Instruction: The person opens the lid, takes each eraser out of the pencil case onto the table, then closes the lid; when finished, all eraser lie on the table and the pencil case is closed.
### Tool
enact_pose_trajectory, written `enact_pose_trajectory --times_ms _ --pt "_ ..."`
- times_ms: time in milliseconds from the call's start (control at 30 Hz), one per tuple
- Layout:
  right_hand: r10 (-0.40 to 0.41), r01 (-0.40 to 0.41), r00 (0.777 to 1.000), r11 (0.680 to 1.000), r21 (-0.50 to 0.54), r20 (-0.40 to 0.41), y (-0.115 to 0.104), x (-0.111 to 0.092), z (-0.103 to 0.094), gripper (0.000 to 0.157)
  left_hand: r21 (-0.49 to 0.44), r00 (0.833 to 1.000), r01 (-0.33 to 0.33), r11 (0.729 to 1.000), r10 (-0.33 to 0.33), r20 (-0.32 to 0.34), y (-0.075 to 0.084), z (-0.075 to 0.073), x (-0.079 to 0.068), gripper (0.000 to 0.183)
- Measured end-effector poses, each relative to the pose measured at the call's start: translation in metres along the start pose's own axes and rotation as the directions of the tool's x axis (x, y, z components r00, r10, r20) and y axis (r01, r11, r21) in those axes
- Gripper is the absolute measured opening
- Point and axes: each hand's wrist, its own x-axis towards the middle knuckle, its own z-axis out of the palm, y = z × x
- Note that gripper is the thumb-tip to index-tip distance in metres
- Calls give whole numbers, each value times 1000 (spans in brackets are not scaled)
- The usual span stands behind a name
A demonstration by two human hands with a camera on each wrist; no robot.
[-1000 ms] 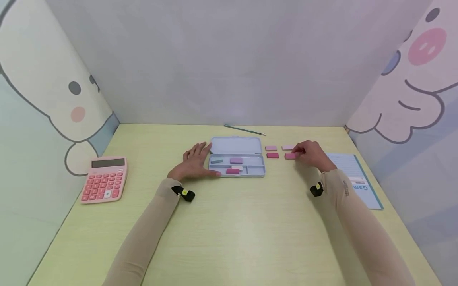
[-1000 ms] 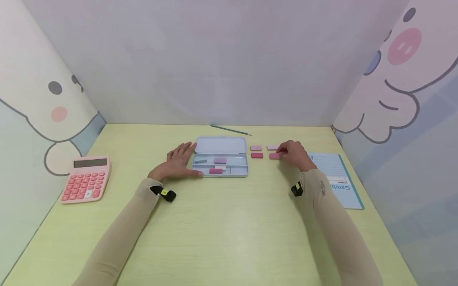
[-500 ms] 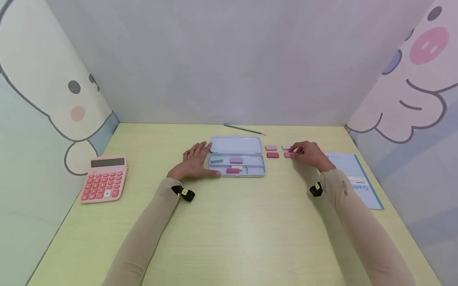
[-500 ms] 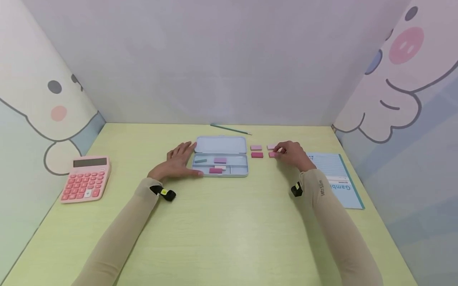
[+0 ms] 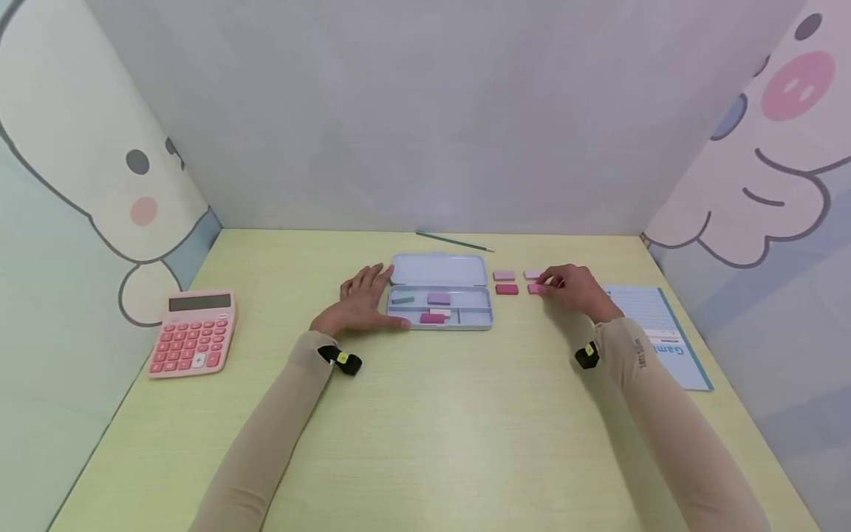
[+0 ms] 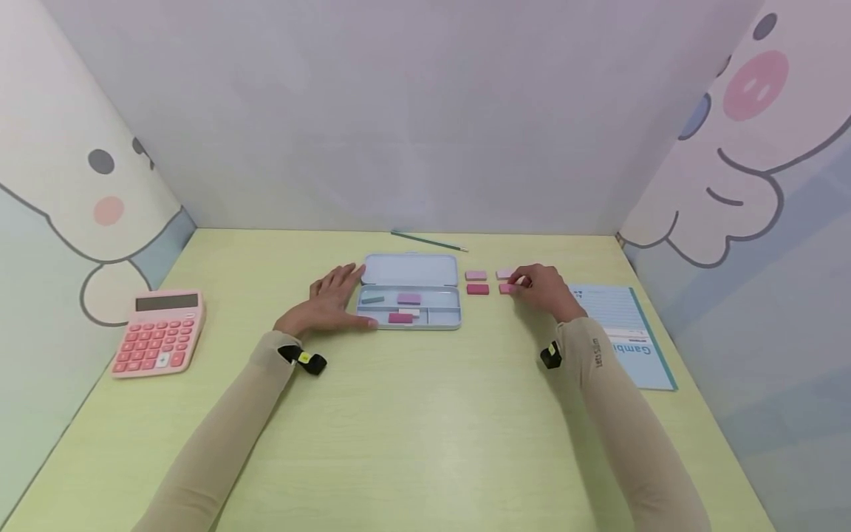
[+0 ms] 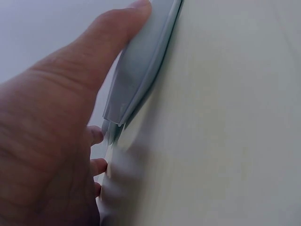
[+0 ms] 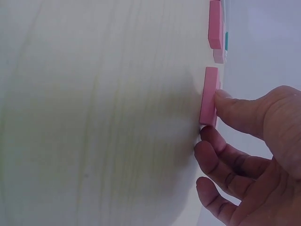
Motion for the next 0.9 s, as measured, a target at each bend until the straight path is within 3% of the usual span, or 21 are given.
enact_pose_trajectory --times_ms 400,900 --pt "-69 68 995 998 -10 -72 -14 5 -3 27 -7 1000 0 1000 0 6 -3 1 1 132" --pt "-162 168 984 980 110 -68 -88 21 23 24 10 1000 2 1000 -2 6 -2 1 2 132"
